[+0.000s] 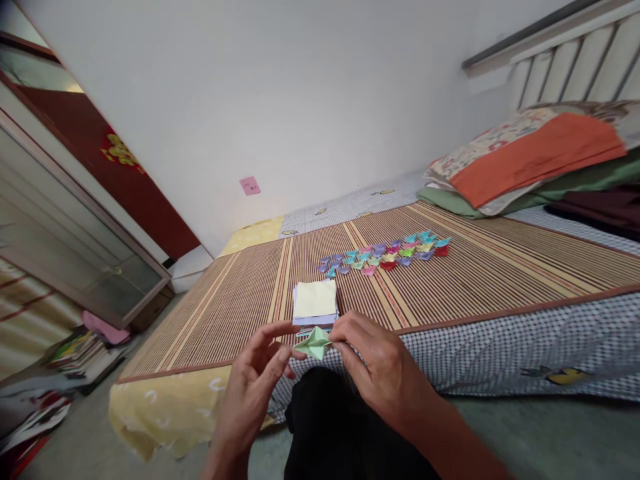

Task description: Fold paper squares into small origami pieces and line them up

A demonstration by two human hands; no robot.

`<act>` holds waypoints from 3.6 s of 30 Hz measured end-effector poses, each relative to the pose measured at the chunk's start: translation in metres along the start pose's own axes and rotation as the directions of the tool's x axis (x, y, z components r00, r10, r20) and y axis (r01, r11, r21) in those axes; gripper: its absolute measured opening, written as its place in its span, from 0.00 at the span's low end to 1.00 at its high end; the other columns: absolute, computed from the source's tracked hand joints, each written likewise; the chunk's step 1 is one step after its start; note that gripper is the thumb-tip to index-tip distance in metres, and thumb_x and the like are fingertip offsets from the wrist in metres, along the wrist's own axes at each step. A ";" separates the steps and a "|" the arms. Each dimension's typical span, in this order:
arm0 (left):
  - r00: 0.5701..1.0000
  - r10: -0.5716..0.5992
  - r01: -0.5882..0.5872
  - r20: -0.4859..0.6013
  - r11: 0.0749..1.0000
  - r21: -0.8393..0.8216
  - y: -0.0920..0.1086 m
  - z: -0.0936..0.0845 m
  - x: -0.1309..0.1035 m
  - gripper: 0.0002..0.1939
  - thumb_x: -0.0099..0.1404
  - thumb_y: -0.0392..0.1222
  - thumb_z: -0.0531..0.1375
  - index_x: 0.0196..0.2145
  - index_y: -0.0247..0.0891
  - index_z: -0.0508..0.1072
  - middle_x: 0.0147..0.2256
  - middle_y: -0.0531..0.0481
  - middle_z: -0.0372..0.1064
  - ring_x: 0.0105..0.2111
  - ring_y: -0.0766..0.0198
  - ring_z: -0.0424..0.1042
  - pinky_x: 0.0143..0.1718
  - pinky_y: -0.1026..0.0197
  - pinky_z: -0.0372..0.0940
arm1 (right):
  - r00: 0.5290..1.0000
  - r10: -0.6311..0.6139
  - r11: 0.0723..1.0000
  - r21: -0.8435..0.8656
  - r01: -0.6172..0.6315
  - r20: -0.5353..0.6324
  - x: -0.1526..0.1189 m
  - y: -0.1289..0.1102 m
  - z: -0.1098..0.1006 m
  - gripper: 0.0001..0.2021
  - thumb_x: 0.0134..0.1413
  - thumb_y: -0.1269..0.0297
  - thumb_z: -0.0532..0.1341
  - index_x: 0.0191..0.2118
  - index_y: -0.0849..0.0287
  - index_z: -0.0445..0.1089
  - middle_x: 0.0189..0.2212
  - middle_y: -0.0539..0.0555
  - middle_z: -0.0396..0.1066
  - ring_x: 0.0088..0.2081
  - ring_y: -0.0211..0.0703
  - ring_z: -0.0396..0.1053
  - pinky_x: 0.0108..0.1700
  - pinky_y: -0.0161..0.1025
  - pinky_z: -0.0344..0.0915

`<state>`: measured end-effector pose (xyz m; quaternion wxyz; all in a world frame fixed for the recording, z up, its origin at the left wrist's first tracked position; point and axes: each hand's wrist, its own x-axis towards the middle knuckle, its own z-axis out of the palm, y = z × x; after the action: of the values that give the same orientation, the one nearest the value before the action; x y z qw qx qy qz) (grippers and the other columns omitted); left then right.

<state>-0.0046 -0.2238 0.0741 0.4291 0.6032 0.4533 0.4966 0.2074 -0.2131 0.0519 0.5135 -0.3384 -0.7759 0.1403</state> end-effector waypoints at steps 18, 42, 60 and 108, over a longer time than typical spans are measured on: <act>0.990 0.123 -0.138 0.071 0.954 0.266 0.000 0.019 0.005 0.06 0.66 0.32 0.61 0.32 0.40 0.76 0.44 0.46 0.75 0.46 0.56 0.73 0.46 0.59 0.64 | 0.977 0.129 0.975 0.157 -0.156 0.173 0.003 0.000 0.006 0.09 0.67 0.75 0.54 0.39 0.55 0.69 0.37 0.52 0.71 0.40 0.43 0.72 0.43 0.39 0.67; 0.973 0.205 -0.153 -0.109 0.919 0.362 -0.014 0.040 0.005 0.09 0.68 0.34 0.60 0.30 0.38 0.76 0.31 0.50 0.73 0.32 0.61 0.72 0.33 0.62 0.64 | 0.913 0.407 0.913 0.002 -0.407 -0.034 0.002 -0.008 0.038 0.09 0.59 0.70 0.55 0.28 0.55 0.60 0.24 0.48 0.65 0.26 0.41 0.67 0.30 0.37 0.61; 0.974 0.221 -0.171 -0.059 0.874 0.455 -0.019 0.037 0.003 0.10 0.69 0.32 0.57 0.29 0.39 0.71 0.29 0.52 0.71 0.30 0.62 0.69 0.34 0.62 0.60 | 0.922 0.355 0.929 0.055 -0.366 0.155 0.004 0.000 0.022 0.10 0.62 0.72 0.55 0.29 0.55 0.61 0.25 0.47 0.64 0.27 0.40 0.65 0.31 0.36 0.60; 0.991 -0.073 0.080 0.116 0.995 -0.061 -0.027 -0.007 0.020 0.16 0.68 0.46 0.63 0.51 0.38 0.72 0.50 0.40 0.74 0.42 0.57 0.76 0.39 0.58 0.72 | 0.991 0.067 0.992 -0.111 -0.055 0.114 -0.008 0.014 0.020 0.11 0.64 0.80 0.54 0.35 0.57 0.64 0.34 0.53 0.69 0.36 0.45 0.70 0.39 0.40 0.66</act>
<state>-0.0133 -0.1975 0.0534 0.4925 0.5981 0.4345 0.4594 0.1968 -0.2050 0.0296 0.4435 -0.3803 -0.8005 0.1338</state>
